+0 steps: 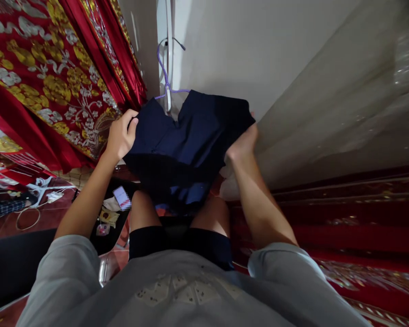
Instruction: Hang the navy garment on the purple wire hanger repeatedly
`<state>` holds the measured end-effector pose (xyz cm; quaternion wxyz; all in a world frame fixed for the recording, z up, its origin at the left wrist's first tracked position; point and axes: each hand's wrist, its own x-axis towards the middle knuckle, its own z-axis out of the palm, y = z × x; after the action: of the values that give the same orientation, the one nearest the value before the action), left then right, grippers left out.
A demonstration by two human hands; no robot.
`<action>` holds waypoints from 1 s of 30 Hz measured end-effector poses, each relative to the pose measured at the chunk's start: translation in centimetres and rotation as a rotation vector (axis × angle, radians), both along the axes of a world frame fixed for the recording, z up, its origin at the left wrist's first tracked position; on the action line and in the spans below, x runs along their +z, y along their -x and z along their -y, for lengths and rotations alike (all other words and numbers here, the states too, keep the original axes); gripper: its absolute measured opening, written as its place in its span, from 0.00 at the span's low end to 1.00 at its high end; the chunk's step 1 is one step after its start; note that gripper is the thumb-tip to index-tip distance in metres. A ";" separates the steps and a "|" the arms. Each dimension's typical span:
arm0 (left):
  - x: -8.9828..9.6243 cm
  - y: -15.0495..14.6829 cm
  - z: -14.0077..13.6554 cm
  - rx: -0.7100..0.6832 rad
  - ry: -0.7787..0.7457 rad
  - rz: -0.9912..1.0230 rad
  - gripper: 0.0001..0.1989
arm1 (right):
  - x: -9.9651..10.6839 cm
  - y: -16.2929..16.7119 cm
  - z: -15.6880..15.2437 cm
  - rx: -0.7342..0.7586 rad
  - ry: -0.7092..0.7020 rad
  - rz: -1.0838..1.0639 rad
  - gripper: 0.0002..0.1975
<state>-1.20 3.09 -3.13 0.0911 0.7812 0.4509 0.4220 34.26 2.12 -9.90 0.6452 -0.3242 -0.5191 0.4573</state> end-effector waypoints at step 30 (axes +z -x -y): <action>-1.1 -6.0 5.4 -0.596 0.495 0.454 0.32 | -4.2 4.5 3.0 -0.508 -0.406 0.933 0.44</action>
<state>4.77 -2.32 -4.22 0.4896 0.7194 0.2621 0.4173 29.72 -0.87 -14.09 0.4866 -0.4762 -0.7323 -0.0132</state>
